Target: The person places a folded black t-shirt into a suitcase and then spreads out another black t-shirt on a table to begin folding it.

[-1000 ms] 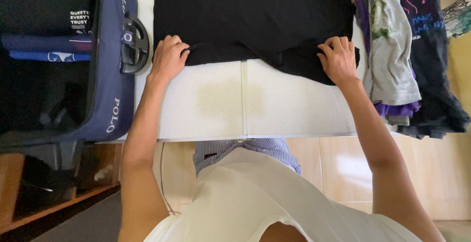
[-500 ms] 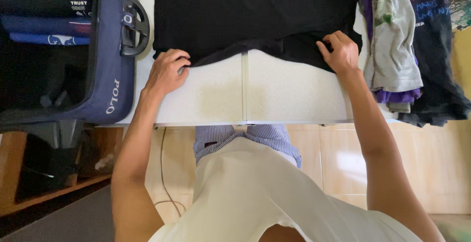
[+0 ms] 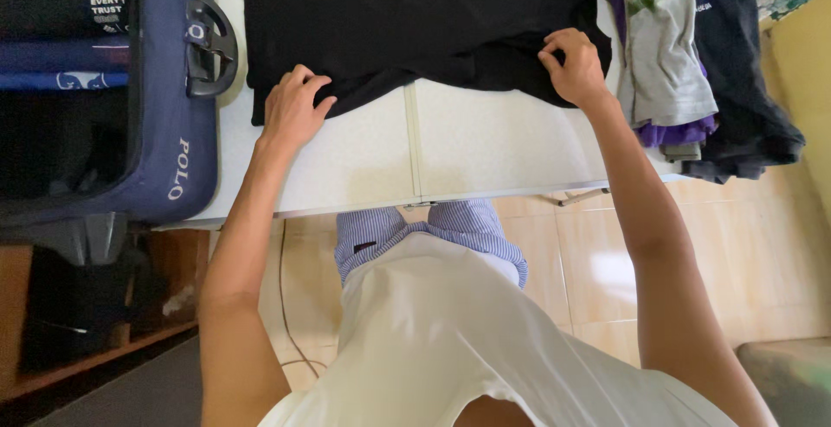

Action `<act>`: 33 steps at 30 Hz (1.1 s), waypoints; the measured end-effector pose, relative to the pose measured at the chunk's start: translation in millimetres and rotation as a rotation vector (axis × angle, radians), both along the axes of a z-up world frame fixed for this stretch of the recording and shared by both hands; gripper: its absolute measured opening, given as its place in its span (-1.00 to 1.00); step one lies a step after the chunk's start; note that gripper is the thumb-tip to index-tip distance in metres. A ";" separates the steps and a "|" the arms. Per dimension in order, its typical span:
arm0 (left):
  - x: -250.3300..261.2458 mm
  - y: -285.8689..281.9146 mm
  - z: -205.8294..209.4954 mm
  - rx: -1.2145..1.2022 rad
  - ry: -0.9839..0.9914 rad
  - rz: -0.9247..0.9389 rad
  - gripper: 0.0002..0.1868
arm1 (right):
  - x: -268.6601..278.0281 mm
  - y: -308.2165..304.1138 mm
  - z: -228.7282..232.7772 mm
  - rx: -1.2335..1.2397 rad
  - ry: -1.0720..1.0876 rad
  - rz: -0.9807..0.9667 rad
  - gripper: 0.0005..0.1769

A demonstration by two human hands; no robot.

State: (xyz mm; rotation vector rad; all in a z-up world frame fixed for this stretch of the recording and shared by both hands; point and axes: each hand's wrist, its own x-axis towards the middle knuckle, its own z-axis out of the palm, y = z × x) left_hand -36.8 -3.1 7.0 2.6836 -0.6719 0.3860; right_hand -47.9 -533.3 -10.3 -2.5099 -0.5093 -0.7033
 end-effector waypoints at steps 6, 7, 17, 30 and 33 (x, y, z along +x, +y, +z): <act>-2.9 -1.8 7.1 0.083 0.158 0.053 -0.44 | -36.3 -19.5 28.8 0.537 0.389 -0.057 -0.86; -3.7 -1.2 8.2 0.093 0.191 0.060 -0.40 | -43.2 -22.8 34.1 0.612 0.432 -0.029 -0.84; -15.2 14.7 -0.3 0.093 0.228 0.024 -0.11 | -114.7 -37.2 68.9 0.180 1.170 0.212 -0.60; -22.0 28.1 -24.2 0.030 0.151 0.092 -0.01 | -75.3 16.4 6.6 -0.105 0.195 -0.160 -0.58; -29.7 29.0 -21.8 0.052 0.150 0.138 0.01 | -84.5 29.8 8.9 -0.285 0.307 -0.264 -0.38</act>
